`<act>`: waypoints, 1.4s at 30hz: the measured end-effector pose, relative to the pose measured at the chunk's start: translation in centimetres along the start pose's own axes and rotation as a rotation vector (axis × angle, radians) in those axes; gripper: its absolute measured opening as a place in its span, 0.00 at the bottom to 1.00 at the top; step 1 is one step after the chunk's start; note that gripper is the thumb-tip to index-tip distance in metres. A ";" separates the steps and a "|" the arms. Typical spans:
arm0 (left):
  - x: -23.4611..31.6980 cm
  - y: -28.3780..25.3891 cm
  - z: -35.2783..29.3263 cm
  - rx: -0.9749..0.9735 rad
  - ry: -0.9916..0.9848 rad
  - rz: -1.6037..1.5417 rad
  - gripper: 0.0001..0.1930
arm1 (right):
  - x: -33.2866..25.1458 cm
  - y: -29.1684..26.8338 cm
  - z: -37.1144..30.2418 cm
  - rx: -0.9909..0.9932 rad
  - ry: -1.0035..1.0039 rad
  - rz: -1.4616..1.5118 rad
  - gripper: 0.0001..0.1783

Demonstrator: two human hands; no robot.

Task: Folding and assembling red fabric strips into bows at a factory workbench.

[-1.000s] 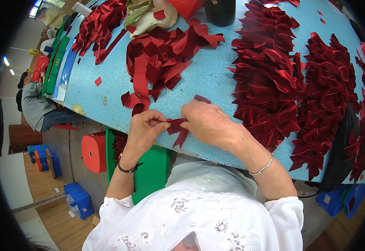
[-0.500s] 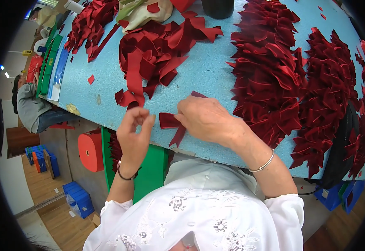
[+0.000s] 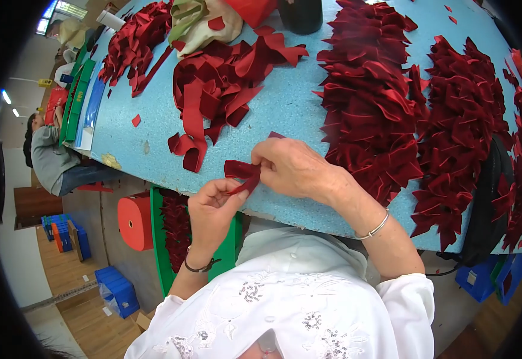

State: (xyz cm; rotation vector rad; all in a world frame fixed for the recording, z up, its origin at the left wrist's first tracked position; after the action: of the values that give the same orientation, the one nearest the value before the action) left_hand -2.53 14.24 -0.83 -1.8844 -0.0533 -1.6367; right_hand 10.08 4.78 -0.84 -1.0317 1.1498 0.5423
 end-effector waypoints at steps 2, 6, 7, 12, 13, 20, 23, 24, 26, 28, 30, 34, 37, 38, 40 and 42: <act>-0.1 -0.1 0.3 -0.003 -0.060 -0.434 0.06 | -0.4 -0.3 -0.9 0.032 -0.047 0.004 0.07; 0.0 -0.6 2.0 -0.080 -0.155 -0.510 0.05 | -1.9 -1.6 -2.3 0.086 -0.142 0.011 0.06; 0.2 -0.6 2.3 -0.083 -0.139 -0.507 0.05 | -2.1 -1.8 -2.4 0.087 -0.131 0.015 0.06; 0.3 1.0 3.7 -0.005 -0.122 -0.482 0.09 | -0.4 -2.2 -2.8 0.126 -0.088 0.035 0.06; 0.3 1.2 3.8 0.030 -0.097 -0.434 0.09 | -0.4 -2.1 -2.8 0.127 -0.091 0.029 0.06; 0.2 0.4 4.1 0.015 0.089 -0.116 0.12 | -3.1 -5.1 -3.0 0.437 -0.286 -0.065 0.09; 1.9 0.8 4.0 -0.073 0.237 -0.152 0.11 | -3.9 -5.6 -3.4 0.468 -0.410 -0.199 0.12; 2.7 0.7 4.0 -0.107 0.262 -0.227 0.11 | -5.0 -5.6 -3.4 0.455 -0.474 -0.204 0.12; 5.3 -0.1 3.8 -0.135 0.358 -0.198 0.12 | -5.0 -5.2 -3.4 0.338 -0.308 -0.173 0.14; 7.8 0.2 2.9 -0.294 0.475 -0.162 0.12 | -5.3 -5.3 -3.5 0.203 -0.195 0.034 0.14; 9.4 -0.4 2.9 -0.286 0.481 -0.142 0.12 | -3.5 -4.0 -4.2 -0.028 0.125 0.449 0.16; 9.5 -0.8 4.5 -0.209 0.423 -0.252 0.14 | -3.6 -3.3 -3.0 0.045 0.083 0.714 0.19; 9.1 -1.1 5.2 -0.214 0.266 -0.451 0.17 | -3.9 -3.0 -2.5 0.156 0.060 0.849 0.17; 9.3 -1.1 5.5 -0.257 0.204 -0.479 0.19 | -3.4 -3.2 -2.9 0.201 0.091 0.848 0.17; 8.9 -0.1 5.5 -0.316 0.133 -0.509 0.20 | -3.3 -3.0 -3.3 0.194 0.044 0.960 0.17; 8.4 0.6 5.5 -0.366 0.087 -0.560 0.21 | -3.2 -2.6 -3.6 0.189 0.016 1.020 0.17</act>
State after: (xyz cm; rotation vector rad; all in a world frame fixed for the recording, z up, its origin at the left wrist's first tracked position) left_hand 4.49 13.30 6.38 -2.1994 -0.2852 -2.2232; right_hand 9.35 0.90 2.93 -0.2157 1.6756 1.1856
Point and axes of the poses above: each hand's wrist, its own z-axis towards the middle knuckle, its own y-axis out of the palm, x = y × z, the point moved 7 cm from there along z, towards the middle knuckle, and after that the axes turned 4 degrees about z, right-handed, at the moved point
